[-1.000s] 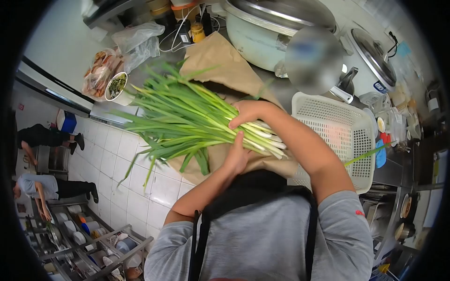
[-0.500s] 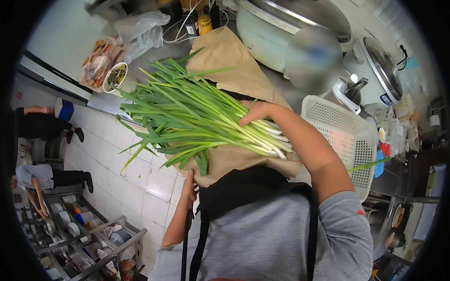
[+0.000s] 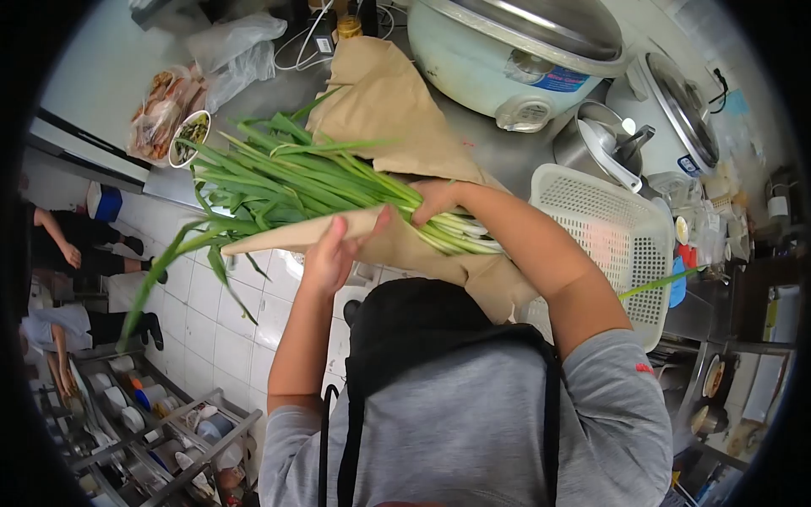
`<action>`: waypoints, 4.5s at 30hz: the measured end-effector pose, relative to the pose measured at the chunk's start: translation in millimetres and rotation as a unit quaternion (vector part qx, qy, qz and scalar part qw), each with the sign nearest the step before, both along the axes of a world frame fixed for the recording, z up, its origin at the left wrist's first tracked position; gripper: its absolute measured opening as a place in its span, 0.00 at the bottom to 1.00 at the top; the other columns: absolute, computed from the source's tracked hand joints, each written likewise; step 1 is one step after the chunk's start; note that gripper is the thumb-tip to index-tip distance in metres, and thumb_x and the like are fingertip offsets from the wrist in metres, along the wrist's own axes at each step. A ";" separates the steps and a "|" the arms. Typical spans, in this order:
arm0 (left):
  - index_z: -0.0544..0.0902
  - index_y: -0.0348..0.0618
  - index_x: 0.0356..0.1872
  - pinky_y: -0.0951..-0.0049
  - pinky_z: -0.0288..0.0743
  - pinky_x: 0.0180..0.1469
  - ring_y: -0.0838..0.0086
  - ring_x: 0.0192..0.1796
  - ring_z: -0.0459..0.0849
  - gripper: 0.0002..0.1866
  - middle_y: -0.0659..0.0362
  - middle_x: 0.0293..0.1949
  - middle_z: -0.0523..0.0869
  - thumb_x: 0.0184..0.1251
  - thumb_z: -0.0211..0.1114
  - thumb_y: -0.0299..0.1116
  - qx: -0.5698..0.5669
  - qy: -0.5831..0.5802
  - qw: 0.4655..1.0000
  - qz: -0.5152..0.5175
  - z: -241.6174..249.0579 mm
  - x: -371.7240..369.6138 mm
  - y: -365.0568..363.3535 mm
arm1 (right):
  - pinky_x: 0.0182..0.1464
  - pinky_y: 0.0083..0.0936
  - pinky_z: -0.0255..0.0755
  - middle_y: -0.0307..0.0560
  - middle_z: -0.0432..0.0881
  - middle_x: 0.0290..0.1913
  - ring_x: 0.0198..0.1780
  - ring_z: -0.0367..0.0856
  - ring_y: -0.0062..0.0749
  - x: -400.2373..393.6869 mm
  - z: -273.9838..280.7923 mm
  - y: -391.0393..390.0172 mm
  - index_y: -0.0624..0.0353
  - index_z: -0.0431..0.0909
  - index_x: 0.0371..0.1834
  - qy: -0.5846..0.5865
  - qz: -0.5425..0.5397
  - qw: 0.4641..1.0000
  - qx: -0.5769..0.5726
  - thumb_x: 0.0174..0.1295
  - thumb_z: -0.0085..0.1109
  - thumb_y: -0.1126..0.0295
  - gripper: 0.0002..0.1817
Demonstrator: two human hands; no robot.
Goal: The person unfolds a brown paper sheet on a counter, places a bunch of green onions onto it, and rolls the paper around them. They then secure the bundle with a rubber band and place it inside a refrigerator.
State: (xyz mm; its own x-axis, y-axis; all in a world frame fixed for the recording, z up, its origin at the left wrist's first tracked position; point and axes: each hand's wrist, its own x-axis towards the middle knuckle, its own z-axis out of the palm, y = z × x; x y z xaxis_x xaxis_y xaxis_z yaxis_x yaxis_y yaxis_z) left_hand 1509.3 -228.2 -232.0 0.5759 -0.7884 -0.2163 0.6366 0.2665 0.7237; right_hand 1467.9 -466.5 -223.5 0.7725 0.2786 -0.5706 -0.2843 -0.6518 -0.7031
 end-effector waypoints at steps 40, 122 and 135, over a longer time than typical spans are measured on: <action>0.66 0.31 0.54 0.64 0.65 0.54 0.55 0.49 0.74 0.48 0.42 0.44 0.76 0.28 0.70 0.52 0.134 -0.819 0.380 -0.408 40.5 46.3 -108.8 | 0.53 0.36 0.65 0.62 0.67 0.54 0.54 0.70 0.46 -359.9 64.3 105.6 0.62 0.61 0.58 -0.152 -0.830 0.352 -0.404 0.48 0.61 0.57 0.36; 0.63 0.40 0.54 0.61 0.72 0.46 0.52 0.48 0.74 0.46 0.43 0.50 0.69 0.29 0.74 0.48 0.214 -0.797 0.467 -0.319 44.9 28.9 -81.8 | 0.25 0.32 0.77 0.49 0.77 0.35 0.30 0.80 0.37 -472.7 31.9 24.2 0.61 0.67 0.48 -0.174 -0.966 0.189 0.011 0.44 0.50 0.70 0.23; 0.65 0.40 0.55 0.62 0.72 0.47 0.54 0.48 0.75 0.46 0.45 0.49 0.70 0.30 0.73 0.51 0.252 -0.772 0.479 -0.332 46.4 30.3 -82.9 | 0.40 0.39 0.76 0.54 0.76 0.36 0.35 0.79 0.43 -568.3 11.6 -18.0 0.67 0.66 0.44 -0.258 -0.940 0.212 0.065 0.47 0.49 0.69 0.20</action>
